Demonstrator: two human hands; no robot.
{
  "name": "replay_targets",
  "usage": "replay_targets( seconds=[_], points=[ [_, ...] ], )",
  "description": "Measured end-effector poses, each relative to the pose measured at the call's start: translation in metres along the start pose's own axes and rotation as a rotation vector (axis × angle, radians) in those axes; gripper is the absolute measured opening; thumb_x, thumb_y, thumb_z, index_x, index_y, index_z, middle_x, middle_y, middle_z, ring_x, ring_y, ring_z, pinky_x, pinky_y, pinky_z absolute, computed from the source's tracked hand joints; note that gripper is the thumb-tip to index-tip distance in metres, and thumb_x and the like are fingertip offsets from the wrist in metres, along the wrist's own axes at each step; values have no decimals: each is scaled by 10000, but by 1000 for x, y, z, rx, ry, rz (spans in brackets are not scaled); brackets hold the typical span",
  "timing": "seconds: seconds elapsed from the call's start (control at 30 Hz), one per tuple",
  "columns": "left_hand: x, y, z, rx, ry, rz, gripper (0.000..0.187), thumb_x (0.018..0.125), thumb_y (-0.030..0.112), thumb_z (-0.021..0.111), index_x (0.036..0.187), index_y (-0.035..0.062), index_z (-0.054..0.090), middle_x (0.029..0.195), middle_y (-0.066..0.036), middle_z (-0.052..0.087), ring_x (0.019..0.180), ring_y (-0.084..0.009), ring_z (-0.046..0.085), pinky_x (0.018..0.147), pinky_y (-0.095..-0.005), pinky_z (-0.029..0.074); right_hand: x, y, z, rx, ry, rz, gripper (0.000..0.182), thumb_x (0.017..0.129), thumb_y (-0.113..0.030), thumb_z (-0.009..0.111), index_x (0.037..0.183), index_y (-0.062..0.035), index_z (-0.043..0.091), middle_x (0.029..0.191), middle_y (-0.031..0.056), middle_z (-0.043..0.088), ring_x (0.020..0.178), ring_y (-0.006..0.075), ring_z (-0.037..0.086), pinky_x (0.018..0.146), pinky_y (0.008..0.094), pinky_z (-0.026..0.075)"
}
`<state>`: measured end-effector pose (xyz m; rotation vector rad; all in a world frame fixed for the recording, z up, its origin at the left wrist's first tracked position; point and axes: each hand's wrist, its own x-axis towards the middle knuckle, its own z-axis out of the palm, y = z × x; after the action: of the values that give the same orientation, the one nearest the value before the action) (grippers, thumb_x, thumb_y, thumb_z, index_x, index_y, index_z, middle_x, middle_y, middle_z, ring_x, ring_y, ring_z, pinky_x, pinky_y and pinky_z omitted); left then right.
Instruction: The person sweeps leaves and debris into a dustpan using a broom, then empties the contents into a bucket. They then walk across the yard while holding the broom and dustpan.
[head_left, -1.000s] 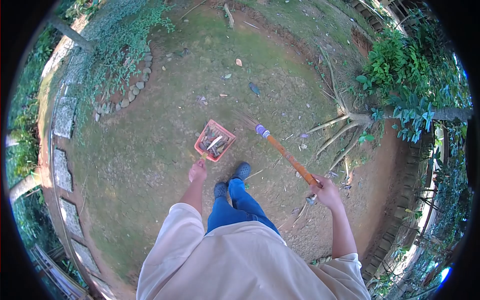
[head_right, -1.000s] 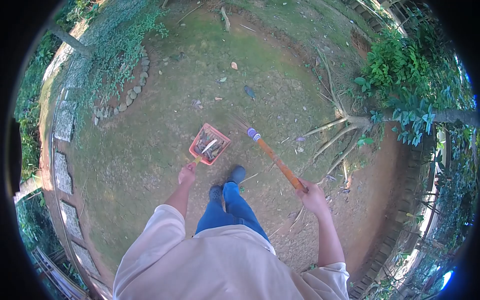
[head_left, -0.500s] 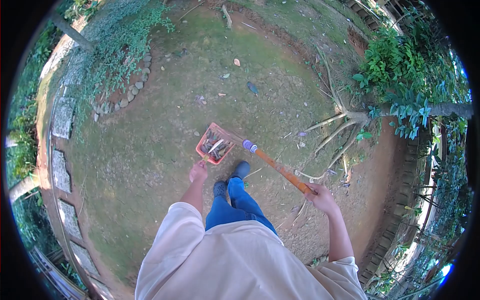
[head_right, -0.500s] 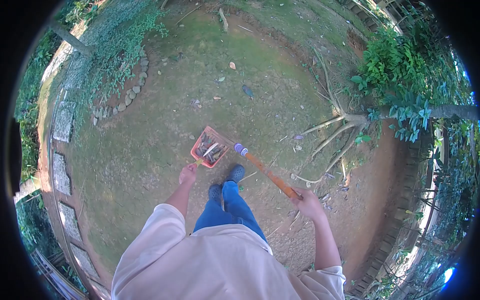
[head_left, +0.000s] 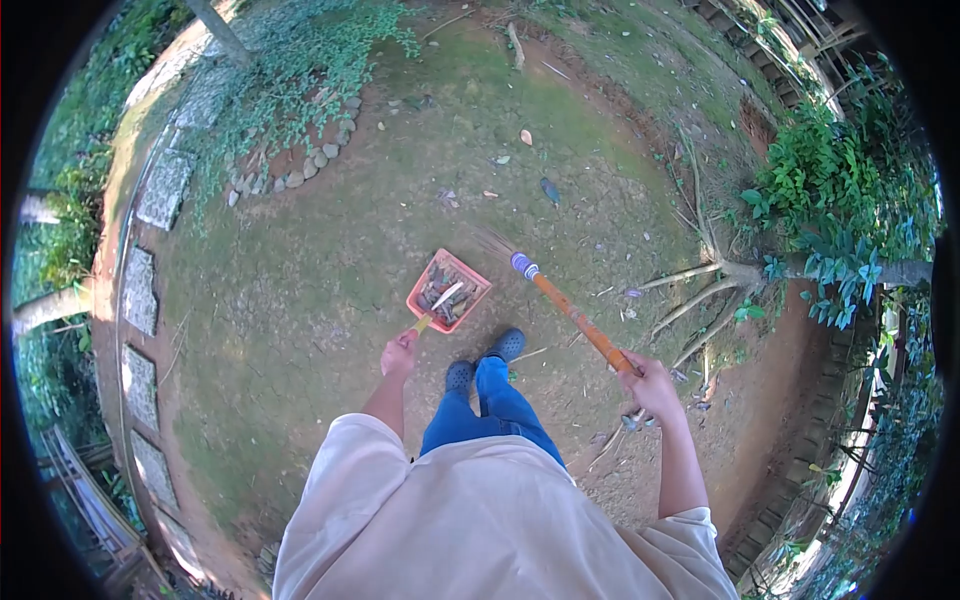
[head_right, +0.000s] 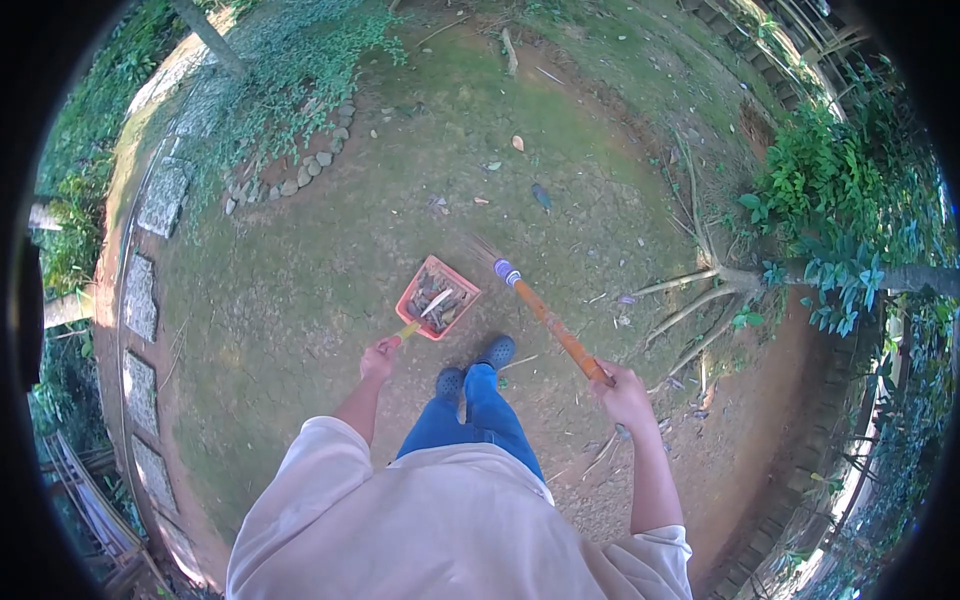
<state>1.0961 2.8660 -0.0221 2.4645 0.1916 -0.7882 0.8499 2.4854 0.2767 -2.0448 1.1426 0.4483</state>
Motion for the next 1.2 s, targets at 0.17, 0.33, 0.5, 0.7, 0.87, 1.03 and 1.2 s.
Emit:
replay_targets(
  seconds=[0.17, 0.33, 0.5, 0.7, 0.87, 1.03, 1.2],
  points=[
    [-14, -35, -27, 0, 25, -44, 316, 901, 376, 592, 1170, 244, 693, 1070, -145, 704, 1028, -340, 665, 893, -449, 524, 15, -9, 13, -65, -15, -60, 500, 820, -213, 687, 1287, -49, 618, 994, 220, 714, 947, 320, 705, 855, 374, 516],
    [-20, -66, -41, -12, 56, -83, 314, 901, 358, 594, 1173, 233, 689, 1079, -142, 701, 1027, -338, 664, 893, -448, 523, 25, -21, 23, -85, -62, -78, 501, 821, -238, 689, 1288, -71, 624, 998, 217, 713, 941, 321, 705, 849, 375, 517],
    [-29, -84, -51, 15, 64, -117, 292, 909, 328, 590, 1166, 229, 685, 1065, -132, 705, 1026, -326, 667, 887, -441, 525, 26, -33, 33, -109, -87, -65, 509, 822, -259, 688, 1298, -89, 621, 1026, 215, 709, 963, 330, 696, 871, 389, 512],
    [-31, -97, -49, 41, 42, -202, 273, 906, 307, 601, 1155, 236, 686, 1099, -107, 701, 1038, -300, 668, 893, -423, 526, 39, -34, 53, -172, -89, -160, 525, 824, -283, 688, 1309, -98, 611, 1120, 224, 682, 1070, 361, 655, 942, 421, 493],
    [-23, -106, -41, 38, 30, -246, 266, 904, 288, 603, 1150, 233, 688, 1107, -98, 701, 1040, -293, 670, 894, -416, 528, 39, -51, 83, -282, -151, -192, 523, 818, -281, 684, 1302, -95, 616, 1131, 216, 682, 1075, 382, 644, 930, 426, 496],
    [-21, -110, -44, 19, 36, -246, 255, 907, 281, 598, 1136, 224, 693, 1104, -100, 702, 1037, -295, 670, 894, -417, 527, 10, -73, 50, -157, -312, -50, 497, 813, -215, 687, 1282, -62, 626, 942, 181, 723, 852, 283, 703, 785, 366, 521],
    [-19, -100, -55, 1, 56, -227, 239, 908, 283, 594, 1108, 211, 704, 1069, -109, 710, 1021, -305, 674, 884, -422, 528, -4, -61, 42, -49, -284, -153, 483, 840, -94, 685, 1314, -44, 608, 684, 19, 616, 506, 70, 488, 452, 256, 380]
  ],
)
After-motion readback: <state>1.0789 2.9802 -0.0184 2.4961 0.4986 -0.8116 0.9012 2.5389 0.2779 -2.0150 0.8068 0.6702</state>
